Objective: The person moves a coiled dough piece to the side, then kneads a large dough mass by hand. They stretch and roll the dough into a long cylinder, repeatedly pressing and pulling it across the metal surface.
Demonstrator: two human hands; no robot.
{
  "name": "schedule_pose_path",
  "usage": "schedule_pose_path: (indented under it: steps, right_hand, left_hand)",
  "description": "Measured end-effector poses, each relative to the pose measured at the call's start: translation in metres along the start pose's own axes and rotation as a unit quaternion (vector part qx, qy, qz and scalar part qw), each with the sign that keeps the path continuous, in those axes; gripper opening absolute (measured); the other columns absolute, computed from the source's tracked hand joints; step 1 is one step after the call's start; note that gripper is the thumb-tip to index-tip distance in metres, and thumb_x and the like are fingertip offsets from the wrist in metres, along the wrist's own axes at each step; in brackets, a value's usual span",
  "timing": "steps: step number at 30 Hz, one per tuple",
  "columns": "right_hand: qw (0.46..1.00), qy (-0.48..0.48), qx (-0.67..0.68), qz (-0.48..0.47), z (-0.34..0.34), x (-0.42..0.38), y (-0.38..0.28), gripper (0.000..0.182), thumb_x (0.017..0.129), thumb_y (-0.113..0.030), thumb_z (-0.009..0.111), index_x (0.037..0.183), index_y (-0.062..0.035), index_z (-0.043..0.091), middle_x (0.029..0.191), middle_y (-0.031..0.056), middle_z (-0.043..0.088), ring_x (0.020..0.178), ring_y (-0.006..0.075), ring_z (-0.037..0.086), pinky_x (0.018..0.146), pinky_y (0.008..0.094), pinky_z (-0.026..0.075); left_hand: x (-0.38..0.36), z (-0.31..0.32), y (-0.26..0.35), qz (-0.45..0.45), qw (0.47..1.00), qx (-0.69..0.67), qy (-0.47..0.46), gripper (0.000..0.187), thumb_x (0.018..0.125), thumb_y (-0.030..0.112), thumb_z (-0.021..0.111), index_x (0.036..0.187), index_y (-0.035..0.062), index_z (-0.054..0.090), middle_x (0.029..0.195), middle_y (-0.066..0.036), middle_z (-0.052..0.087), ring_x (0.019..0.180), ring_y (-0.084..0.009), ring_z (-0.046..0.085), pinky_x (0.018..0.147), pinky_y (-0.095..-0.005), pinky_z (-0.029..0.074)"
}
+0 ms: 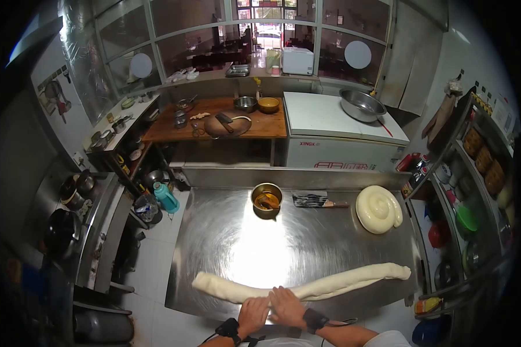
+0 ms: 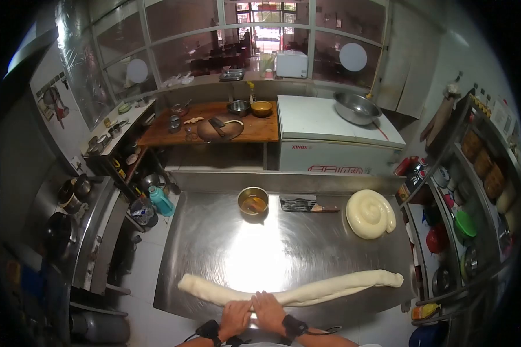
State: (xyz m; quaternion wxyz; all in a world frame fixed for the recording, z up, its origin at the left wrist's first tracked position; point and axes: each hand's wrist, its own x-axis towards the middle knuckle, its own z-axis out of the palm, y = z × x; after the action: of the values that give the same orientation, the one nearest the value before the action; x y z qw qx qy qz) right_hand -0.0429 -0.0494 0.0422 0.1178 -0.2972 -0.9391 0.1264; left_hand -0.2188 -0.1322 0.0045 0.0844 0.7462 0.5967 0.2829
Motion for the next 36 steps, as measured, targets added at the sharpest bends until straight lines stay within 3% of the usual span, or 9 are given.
schedule_pose_path:
  steps: [3, 5, 6, 9, 16, 21, 24, 30, 36]
  right_hand:
    - [0.997, 0.034, -0.050, -0.044, 0.013, 0.024, -0.009, 0.061, 0.080, -0.034, 0.076, 0.126, 0.0028, 0.058, 0.120, 0.0176, 0.065, 0.115, 0.0319, 0.062, 0.102, 0.0504, 0.045]
    - [0.991, -0.110, 0.001, 0.071, 0.030, 0.047, 0.004, 0.053, 0.082, -0.037, 0.072, 0.119, -0.0005, 0.061, 0.116, 0.0153, 0.066, 0.112, 0.0311, 0.063, 0.100, 0.0476, 0.046]
    - [0.990, -0.103, -0.029, 0.091, 0.034, 0.062, 0.013, 0.042, 0.087, -0.036, 0.067, 0.113, -0.0039, 0.064, 0.113, 0.0122, 0.066, 0.110, 0.0294, 0.063, 0.100, 0.0446, 0.046]
    - [0.976, -0.172, 0.016, 0.131, 0.014, 0.100, 0.032, 0.034, 0.089, -0.033, 0.063, 0.108, -0.0049, 0.067, 0.111, 0.0135, 0.068, 0.108, 0.0319, 0.064, 0.096, 0.0468, 0.048]
    - [0.962, -0.127, 0.149, 0.191, 0.032, 0.127, 0.071, 0.031, 0.089, -0.034, 0.063, 0.090, -0.0051, 0.072, 0.087, 0.0195, 0.073, 0.088, 0.0371, 0.070, 0.082, 0.0491, 0.056]
    - [0.979, -0.025, 0.098, 0.178, 0.037, 0.115, 0.057, 0.024, 0.089, -0.026, 0.064, 0.088, -0.0034, 0.071, 0.084, 0.0199, 0.071, 0.086, 0.0372, 0.070, 0.076, 0.0481, 0.055]
    - [0.988, 0.027, 0.075, 0.134, 0.030, 0.092, 0.029, 0.031, 0.086, -0.027, 0.069, 0.100, 0.0009, 0.067, 0.091, 0.0198, 0.069, 0.091, 0.0371, 0.068, 0.078, 0.0493, 0.054]
    - [0.998, 0.061, -0.012, -0.023, 0.027, 0.058, -0.045, 0.055, 0.086, -0.032, 0.071, 0.125, 0.0043, 0.058, 0.114, 0.0214, 0.064, 0.109, 0.0375, 0.062, 0.099, 0.0487, 0.046]
    - [0.991, -0.106, 0.021, 0.079, 0.042, 0.141, -0.006, 0.024, 0.091, -0.027, 0.062, 0.100, -0.0061, 0.068, 0.098, 0.0138, 0.068, 0.094, 0.0319, 0.067, 0.080, 0.0462, 0.054]
  left_hand:
    - [0.007, 0.007, -0.017, -0.022, 0.998, -0.041, 0.051, 0.034, 0.097, 0.024, 0.054, 0.121, 0.0023, 0.064, 0.103, -0.012, 0.062, 0.101, -0.0323, 0.057, 0.095, -0.0504, 0.041]
    - [0.035, 0.022, -0.043, 0.000, 0.996, 0.076, -0.045, 0.017, 0.094, 0.019, 0.055, 0.100, 0.0070, 0.065, 0.093, -0.009, 0.060, 0.088, -0.0282, 0.057, 0.076, -0.0443, 0.041]
    - [0.060, 0.025, -0.050, 0.021, 0.994, 0.059, 0.084, 0.008, 0.089, 0.016, 0.057, 0.083, 0.0126, 0.060, 0.080, -0.006, 0.054, 0.078, -0.0257, 0.053, 0.070, -0.0427, 0.037]
    - [0.102, 0.033, -0.077, -0.039, 0.999, 0.024, -0.026, 0.016, 0.093, 0.021, 0.054, 0.083, 0.0115, 0.061, 0.080, -0.008, 0.060, 0.081, -0.0304, 0.056, 0.077, -0.0470, 0.040]
    - [0.158, 0.061, -0.116, -0.022, 0.998, 0.050, -0.029, 0.025, 0.084, 0.027, 0.061, 0.063, 0.0153, 0.061, 0.066, -0.007, 0.062, 0.056, -0.0278, 0.057, 0.051, -0.0441, 0.042]
    - [0.144, 0.030, -0.083, -0.044, 0.985, 0.162, 0.029, 0.027, 0.088, 0.028, 0.060, 0.067, 0.0117, 0.065, 0.073, -0.011, 0.066, 0.078, -0.0328, 0.063, 0.073, -0.0513, 0.047]
    - [0.113, -0.004, -0.048, -0.188, 0.973, 0.103, -0.088, 0.046, 0.098, 0.040, 0.054, 0.105, -0.0016, 0.071, 0.104, -0.020, 0.067, 0.102, -0.0348, 0.059, 0.108, -0.0500, 0.034]
    - [0.001, -0.045, -0.045, -0.003, 0.994, -0.023, 0.103, 0.034, 0.092, 0.013, 0.059, 0.119, -0.0058, 0.066, 0.105, -0.014, 0.066, 0.093, -0.0311, 0.058, 0.090, -0.0445, 0.045]
    - [0.080, -0.020, -0.116, -0.028, 0.995, 0.090, -0.012, 0.019, 0.086, 0.016, 0.061, 0.095, 0.0036, 0.073, 0.092, -0.011, 0.071, 0.081, -0.0275, 0.062, 0.077, -0.0434, 0.047]
